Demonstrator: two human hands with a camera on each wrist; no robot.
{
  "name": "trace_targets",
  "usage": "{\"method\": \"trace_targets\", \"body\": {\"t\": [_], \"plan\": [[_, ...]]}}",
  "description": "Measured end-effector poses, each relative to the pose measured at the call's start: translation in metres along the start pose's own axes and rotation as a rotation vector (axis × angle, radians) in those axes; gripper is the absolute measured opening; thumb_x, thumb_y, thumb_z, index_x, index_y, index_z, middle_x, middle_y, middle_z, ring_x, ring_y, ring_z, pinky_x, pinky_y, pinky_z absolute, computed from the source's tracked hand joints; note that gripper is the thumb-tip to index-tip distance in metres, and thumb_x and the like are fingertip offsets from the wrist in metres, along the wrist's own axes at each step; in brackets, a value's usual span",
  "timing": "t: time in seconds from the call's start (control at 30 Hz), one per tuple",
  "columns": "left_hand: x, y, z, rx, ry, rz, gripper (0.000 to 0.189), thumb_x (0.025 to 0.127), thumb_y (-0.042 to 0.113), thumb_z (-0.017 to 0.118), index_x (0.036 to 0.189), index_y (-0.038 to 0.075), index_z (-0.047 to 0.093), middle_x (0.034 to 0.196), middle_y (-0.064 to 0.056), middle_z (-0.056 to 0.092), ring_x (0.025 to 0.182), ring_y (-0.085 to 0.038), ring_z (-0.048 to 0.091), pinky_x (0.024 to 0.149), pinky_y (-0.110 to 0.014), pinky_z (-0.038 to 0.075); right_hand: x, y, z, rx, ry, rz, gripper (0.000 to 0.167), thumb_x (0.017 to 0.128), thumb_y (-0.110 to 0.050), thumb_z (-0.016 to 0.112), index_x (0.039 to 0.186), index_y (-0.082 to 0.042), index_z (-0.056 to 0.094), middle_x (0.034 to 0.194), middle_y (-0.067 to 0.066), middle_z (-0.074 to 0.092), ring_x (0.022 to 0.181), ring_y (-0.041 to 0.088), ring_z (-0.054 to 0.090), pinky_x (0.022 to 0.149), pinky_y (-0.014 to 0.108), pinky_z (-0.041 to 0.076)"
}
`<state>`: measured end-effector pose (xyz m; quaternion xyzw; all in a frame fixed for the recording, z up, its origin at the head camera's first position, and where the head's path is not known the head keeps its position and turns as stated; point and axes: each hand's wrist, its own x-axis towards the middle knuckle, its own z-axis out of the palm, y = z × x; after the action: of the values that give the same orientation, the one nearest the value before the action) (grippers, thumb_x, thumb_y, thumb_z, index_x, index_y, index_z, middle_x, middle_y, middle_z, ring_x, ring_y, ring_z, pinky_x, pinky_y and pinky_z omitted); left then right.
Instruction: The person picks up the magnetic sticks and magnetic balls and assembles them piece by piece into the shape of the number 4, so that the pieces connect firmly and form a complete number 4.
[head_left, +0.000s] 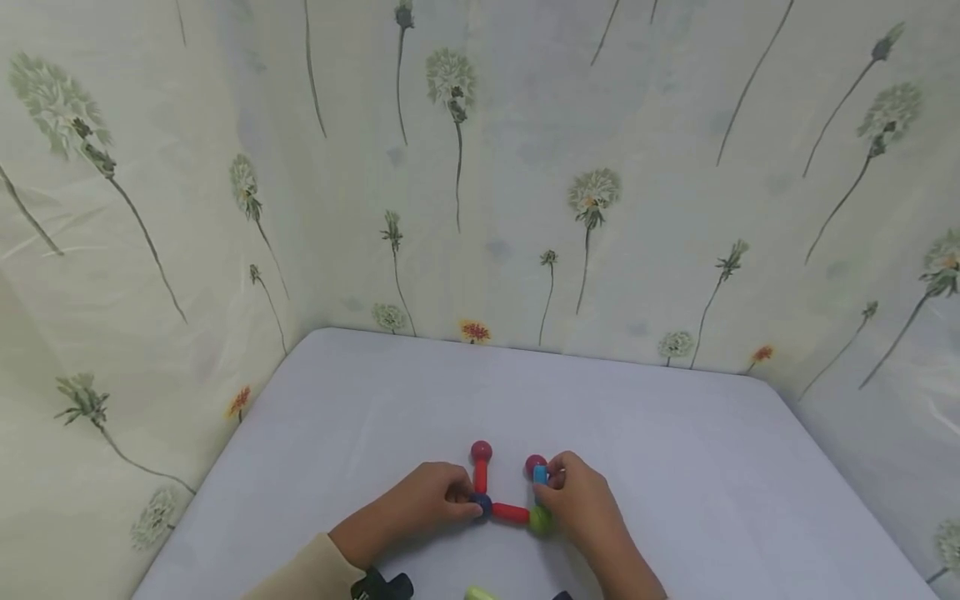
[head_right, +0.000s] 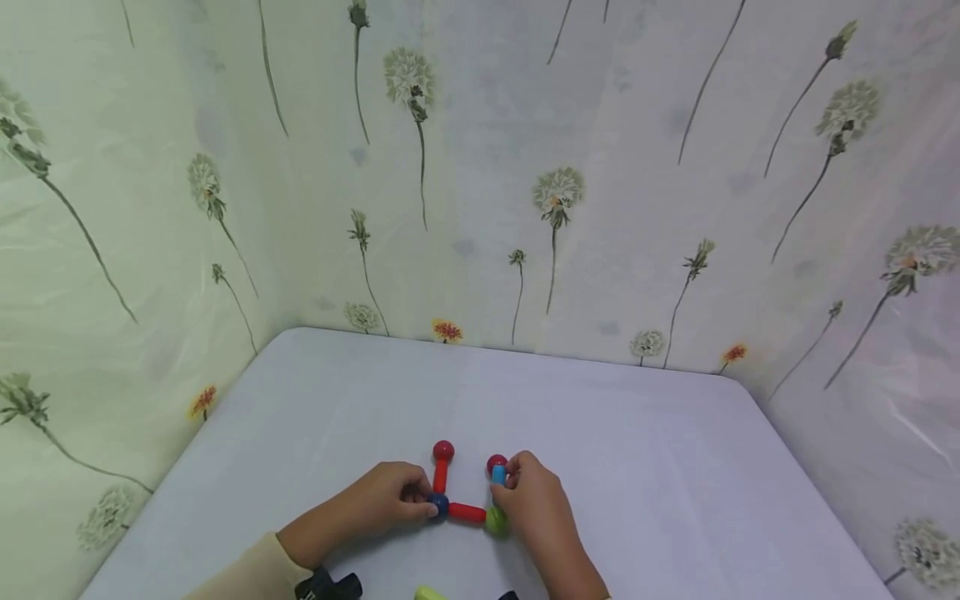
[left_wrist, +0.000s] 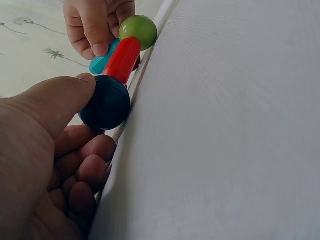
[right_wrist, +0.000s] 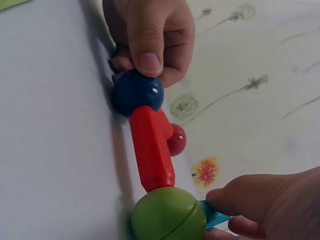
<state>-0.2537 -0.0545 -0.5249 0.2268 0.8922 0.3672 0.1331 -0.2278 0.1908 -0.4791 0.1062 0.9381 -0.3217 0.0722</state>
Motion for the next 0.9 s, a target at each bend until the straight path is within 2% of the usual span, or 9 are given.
{"method": "trace_targets", "body": {"t": [0.2, 0.33, 0.9], "plan": [[-0.0013, -0.0001, -0.0001, -0.014, 0.003, 0.006, 0.017, 0.089, 0.034, 0.084, 0.094, 0.023, 0.072, 0.078, 0.011, 0.063, 0.075, -0.008, 0.058, 0.070, -0.024, 0.050, -0.0037, -0.0010, 0.0046, -0.039, 0.037, 0.007, 0.027, 0.090, -0.024, 0.082, 0.098, -0.010, 0.060, 0.083, 0.005, 0.061, 0.075, 0.019, 0.056, 0.064, 0.028, 0.051], [-0.0023, 0.0006, -0.0004, -0.019, 0.004, 0.004, 0.017, 0.089, 0.034, 0.084, 0.094, 0.023, 0.072, 0.078, 0.011, 0.063, 0.075, -0.008, 0.058, 0.070, -0.024, 0.050, -0.0059, -0.0022, 0.0064, -0.045, 0.045, 0.012, 0.025, 0.090, -0.023, 0.082, 0.094, -0.011, 0.060, 0.079, 0.005, 0.059, 0.073, 0.019, 0.055, 0.063, 0.028, 0.049], [-0.0007, 0.0002, 0.0009, -0.013, 0.006, -0.002, 0.017, 0.089, 0.035, 0.084, 0.094, 0.024, 0.072, 0.077, 0.011, 0.063, 0.074, -0.009, 0.058, 0.070, -0.024, 0.051, -0.0075, -0.0028, 0.0079, -0.066, 0.036, 0.017, 0.025, 0.090, -0.023, 0.081, 0.090, -0.011, 0.059, 0.076, 0.005, 0.058, 0.071, 0.019, 0.055, 0.061, 0.028, 0.048]]}}
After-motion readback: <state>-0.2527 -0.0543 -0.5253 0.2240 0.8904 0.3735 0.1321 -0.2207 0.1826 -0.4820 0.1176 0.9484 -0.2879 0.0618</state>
